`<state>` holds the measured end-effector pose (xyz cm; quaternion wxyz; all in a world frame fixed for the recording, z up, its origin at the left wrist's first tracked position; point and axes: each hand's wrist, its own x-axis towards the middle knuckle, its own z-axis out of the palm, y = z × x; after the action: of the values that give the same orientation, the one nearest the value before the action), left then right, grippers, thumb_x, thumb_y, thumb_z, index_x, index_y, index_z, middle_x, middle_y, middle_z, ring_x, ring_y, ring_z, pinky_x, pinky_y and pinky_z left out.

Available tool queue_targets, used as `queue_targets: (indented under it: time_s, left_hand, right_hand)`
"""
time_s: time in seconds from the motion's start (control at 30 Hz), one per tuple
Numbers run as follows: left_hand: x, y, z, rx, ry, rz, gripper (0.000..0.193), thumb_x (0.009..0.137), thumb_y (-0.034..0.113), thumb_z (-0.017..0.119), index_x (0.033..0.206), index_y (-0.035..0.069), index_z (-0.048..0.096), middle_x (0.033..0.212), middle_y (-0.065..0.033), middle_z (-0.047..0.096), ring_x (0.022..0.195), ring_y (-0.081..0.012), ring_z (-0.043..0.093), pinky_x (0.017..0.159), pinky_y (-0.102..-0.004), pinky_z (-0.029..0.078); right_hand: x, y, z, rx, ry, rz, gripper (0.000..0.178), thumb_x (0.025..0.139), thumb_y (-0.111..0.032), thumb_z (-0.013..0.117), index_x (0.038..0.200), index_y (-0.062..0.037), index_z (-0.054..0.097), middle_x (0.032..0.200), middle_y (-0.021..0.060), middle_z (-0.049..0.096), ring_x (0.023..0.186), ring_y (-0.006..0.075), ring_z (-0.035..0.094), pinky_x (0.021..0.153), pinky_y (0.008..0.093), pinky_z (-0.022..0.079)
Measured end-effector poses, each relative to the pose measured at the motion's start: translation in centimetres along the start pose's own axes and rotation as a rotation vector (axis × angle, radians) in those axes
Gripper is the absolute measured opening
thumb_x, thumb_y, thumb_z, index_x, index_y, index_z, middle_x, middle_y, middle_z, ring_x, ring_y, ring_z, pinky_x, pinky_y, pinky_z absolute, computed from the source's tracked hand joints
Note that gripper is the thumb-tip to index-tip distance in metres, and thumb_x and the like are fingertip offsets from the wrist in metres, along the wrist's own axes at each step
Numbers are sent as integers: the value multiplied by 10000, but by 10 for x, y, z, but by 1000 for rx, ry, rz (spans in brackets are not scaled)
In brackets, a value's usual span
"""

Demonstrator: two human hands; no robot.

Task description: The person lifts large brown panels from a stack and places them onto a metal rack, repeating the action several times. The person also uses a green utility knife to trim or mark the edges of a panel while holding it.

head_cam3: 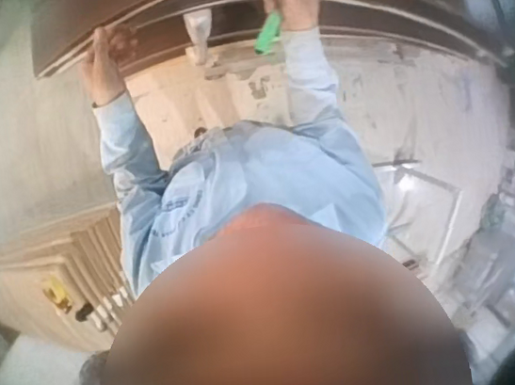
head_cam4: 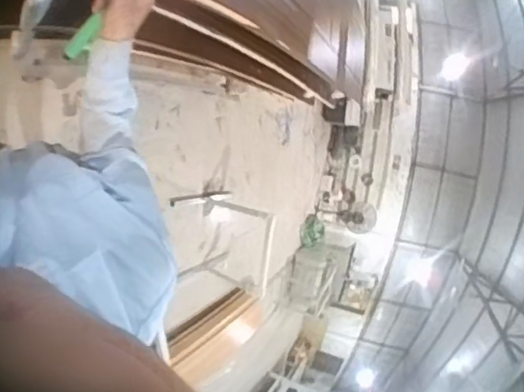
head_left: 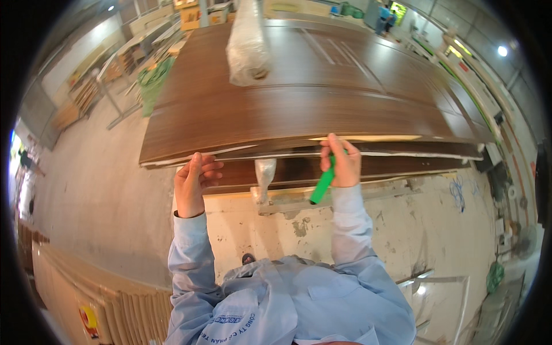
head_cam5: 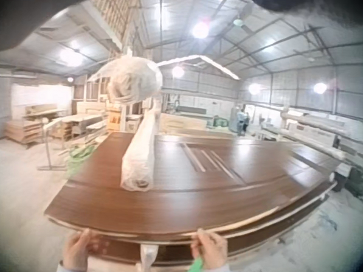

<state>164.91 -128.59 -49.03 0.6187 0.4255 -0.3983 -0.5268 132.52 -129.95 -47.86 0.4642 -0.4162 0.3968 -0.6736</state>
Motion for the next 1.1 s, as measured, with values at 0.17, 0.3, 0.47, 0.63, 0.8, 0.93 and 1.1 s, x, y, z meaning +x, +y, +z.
queue_targets:
  time_s: [0.17,0.3,0.47,0.63,0.8,0.93,1.1]
  left_hand:
    - [6,-6,27,65,-27,18,448,941,414,607,947,-26,690,843,-149,718,654,-140,656,597,-242,513]
    - [3,-11,31,91,-1,-21,445,927,414,630,886,-24,693,813,-158,716,620,-148,655,571,-242,515]
    - [2,-14,33,107,3,-56,452,921,407,643,903,-43,681,782,-153,712,588,-157,654,551,-247,520]
    - [5,-20,43,44,-81,-72,441,912,391,660,951,-48,674,786,-126,715,605,-125,643,560,-236,517]
    - [2,-23,45,-65,-107,-91,386,931,372,643,950,-13,661,823,-110,713,619,-122,624,609,-246,523]
    - [2,-25,46,-131,-100,-96,326,933,316,645,899,-7,662,811,-105,712,622,-112,620,588,-243,512]
    - [-1,-29,51,-143,-103,-84,248,933,264,630,928,19,665,837,-90,717,646,-108,628,630,-251,525]
  right_hand:
    - [-10,20,0,-19,151,-21,274,892,-211,673,751,21,631,580,63,567,436,124,468,418,269,362]
    - [-15,34,-8,14,128,-95,275,879,-202,665,714,10,611,563,66,551,428,133,462,413,279,354]
    - [-10,48,-12,58,143,-77,308,891,-228,664,706,16,627,576,84,578,442,140,483,428,272,376]
    - [-7,41,-8,55,105,-96,322,888,-241,650,705,21,615,568,88,563,440,152,478,427,283,378]
    - [-9,24,18,14,58,60,370,927,-283,608,764,48,637,609,107,583,450,148,483,412,261,353]
    - [-9,29,28,-60,-15,3,384,942,-280,607,749,50,648,631,124,606,454,132,481,412,255,340]
    - [-9,52,17,-16,-63,-84,415,947,-250,604,647,35,620,652,156,632,457,128,475,422,261,343]
